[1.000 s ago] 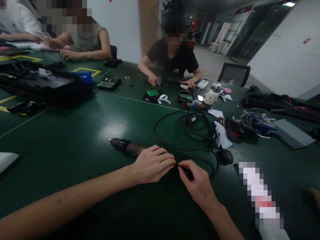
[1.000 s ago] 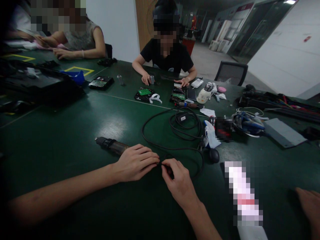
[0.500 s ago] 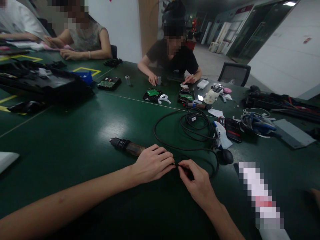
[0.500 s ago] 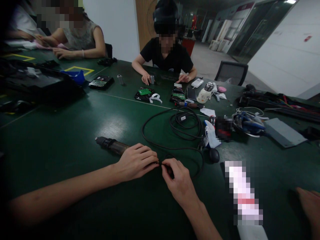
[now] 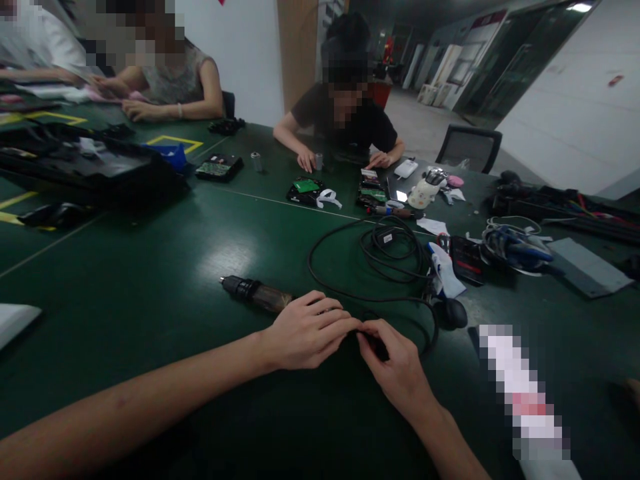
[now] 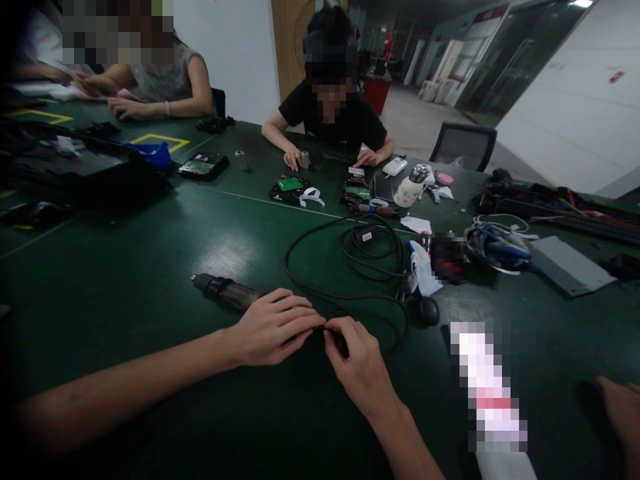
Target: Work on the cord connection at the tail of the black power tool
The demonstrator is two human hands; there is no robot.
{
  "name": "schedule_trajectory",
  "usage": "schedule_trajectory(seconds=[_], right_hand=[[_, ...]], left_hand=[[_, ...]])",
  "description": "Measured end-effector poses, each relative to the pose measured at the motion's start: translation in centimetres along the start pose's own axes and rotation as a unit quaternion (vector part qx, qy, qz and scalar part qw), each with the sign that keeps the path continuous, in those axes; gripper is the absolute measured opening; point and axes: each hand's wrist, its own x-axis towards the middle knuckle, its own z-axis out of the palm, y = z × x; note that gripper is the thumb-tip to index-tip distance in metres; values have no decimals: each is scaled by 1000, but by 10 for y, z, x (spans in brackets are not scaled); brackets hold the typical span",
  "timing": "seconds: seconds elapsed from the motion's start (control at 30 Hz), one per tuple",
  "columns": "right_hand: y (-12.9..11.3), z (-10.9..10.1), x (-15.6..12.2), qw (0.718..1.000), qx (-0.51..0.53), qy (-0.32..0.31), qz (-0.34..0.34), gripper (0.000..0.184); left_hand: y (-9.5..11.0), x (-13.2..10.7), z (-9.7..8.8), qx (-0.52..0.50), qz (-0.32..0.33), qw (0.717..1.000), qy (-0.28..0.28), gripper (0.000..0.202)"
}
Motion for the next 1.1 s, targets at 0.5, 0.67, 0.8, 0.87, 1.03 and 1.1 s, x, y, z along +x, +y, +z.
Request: schedule_trajectory(seconds=[0.5,0.67,0.8,0.87,1.03,1.1], right_hand=[[-1,0,1,1000,8,-1,-1,14],[-1,0,1,1000,8,14,-1,12],[0,1,1,1000,7,8,-2,13],[0,1,0,1000,6,8,-2,13],[1,1,0,1000,7,7,1,12],[0,1,0,1000,8,3,2,13]], left_hand=[[3,1,4,22,-5,1000,-7,45],[4,2,5,13,-19,1000,0,45],[3,1,4,5,-7,1000,-7,48],[2,1,4,16,-10,1000,-2,45],[3,2,4,-4,-13,1000,-6,47],[3,2,4,-7,-9,1000,-10,48]])
